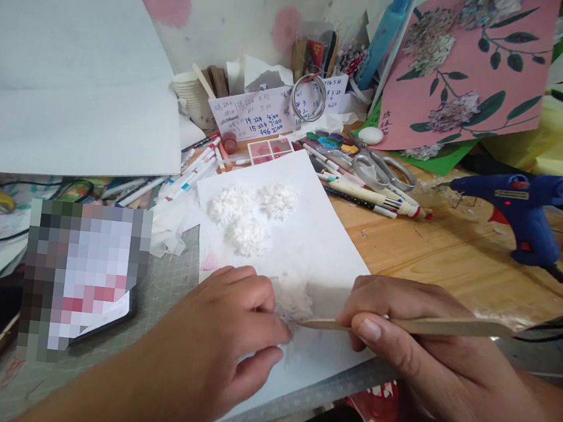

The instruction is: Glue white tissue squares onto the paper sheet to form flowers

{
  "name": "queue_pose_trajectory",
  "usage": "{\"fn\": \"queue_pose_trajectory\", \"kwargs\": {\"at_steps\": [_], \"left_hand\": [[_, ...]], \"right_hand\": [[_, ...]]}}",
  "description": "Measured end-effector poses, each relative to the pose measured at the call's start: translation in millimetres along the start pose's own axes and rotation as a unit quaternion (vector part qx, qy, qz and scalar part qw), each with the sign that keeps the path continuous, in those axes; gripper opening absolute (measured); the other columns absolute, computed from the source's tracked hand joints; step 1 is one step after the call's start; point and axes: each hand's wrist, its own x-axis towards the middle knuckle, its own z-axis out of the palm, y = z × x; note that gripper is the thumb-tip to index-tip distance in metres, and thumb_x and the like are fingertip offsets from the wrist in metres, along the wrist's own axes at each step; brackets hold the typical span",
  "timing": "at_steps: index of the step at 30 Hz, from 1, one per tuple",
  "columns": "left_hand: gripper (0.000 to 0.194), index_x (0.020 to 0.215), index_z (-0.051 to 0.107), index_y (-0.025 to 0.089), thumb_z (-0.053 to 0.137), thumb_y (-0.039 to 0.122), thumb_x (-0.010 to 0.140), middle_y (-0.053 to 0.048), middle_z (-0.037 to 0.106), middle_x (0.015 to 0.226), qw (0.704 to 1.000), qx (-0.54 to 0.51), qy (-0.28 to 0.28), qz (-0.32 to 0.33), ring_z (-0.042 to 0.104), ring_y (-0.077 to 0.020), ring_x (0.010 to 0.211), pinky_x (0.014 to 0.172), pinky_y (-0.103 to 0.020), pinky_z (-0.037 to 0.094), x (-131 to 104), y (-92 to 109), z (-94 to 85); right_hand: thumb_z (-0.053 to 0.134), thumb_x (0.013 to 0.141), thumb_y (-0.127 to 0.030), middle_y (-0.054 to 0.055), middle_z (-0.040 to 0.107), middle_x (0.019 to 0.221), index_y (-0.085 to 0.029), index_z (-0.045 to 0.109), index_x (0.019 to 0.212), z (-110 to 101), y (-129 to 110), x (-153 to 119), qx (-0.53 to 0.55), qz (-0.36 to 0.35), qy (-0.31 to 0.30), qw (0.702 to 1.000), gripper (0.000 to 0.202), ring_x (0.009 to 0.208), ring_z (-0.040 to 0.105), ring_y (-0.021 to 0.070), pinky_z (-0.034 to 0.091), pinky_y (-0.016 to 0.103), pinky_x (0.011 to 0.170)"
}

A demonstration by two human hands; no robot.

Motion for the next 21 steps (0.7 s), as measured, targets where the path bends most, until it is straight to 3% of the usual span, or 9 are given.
{"fn": "queue_pose_trajectory", "kwargs": {"at_steps": [6, 12, 16, 18, 21], "left_hand": [[0.016, 0.086, 0.067, 0.028, 0.056, 0.018, 0.082, 0.001, 0.052, 0.079, 1.0, -0.006, -0.004, -0.003, 0.047, -0.016, 0.076, 0.068, -0.031, 0.034, 0, 0, 0.6], [0.018, 0.093, 0.059, 0.024, 0.05, 0.014, 0.08, 0.0, 0.055, 0.094, 0.991, 0.003, 0.114, -0.076, 0.053, -0.0151, 0.084, 0.074, -0.028, 0.04, -8, -17, -24.7], [0.014, 0.09, 0.057, 0.023, 0.059, 0.022, 0.076, 0.001, 0.059, 0.089, 0.988, 0.034, 0.02, -0.15, 0.054, -0.0168, 0.083, 0.071, -0.029, 0.04, -14, -35, -38.7], [0.02, 0.093, 0.058, 0.024, 0.064, 0.026, 0.074, 0.002, 0.06, 0.093, 0.989, 0.027, -0.029, -0.143, 0.055, -0.0171, 0.085, 0.073, -0.028, 0.04, -14, -38, -37.6], [0.019, 0.092, 0.059, 0.023, 0.064, 0.025, 0.074, 0.002, 0.062, 0.089, 0.99, 0.019, -0.051, -0.132, 0.056, -0.0157, 0.081, 0.07, -0.026, 0.039, -12, -37, -31.2]], "right_hand": [[0.046, 0.093, -0.022, -0.002, 0.055, 0.063, -0.018, 0.06, 0.075, 4, 7, 2, 0.019, 0.026, -0.015, 0.999, 0.023, 0.056, 0.052, 0.0081, 0.04, 0.017, 0.051], [0.046, 0.094, -0.032, -0.002, 0.058, 0.065, -0.02, 0.06, 0.074, 6, 14, -2, 0.042, 0.085, 0.019, 0.995, 0.027, 0.058, 0.056, 0.0098, 0.043, 0.018, 0.052], [0.045, 0.094, -0.038, -0.001, 0.061, 0.066, -0.022, 0.062, 0.074, 5, 17, -5, 0.03, 0.103, 0.038, 0.993, 0.031, 0.061, 0.058, 0.0108, 0.044, 0.019, 0.054], [0.045, 0.094, -0.041, -0.002, 0.061, 0.065, -0.022, 0.063, 0.076, 5, 17, -7, 0.031, 0.11, 0.042, 0.993, 0.032, 0.06, 0.058, 0.0114, 0.045, 0.02, 0.054], [0.045, 0.094, -0.041, -0.001, 0.061, 0.064, -0.023, 0.065, 0.077, 5, 17, -9, 0.034, 0.12, 0.055, 0.991, 0.032, 0.06, 0.058, 0.0124, 0.045, 0.021, 0.054]]}}
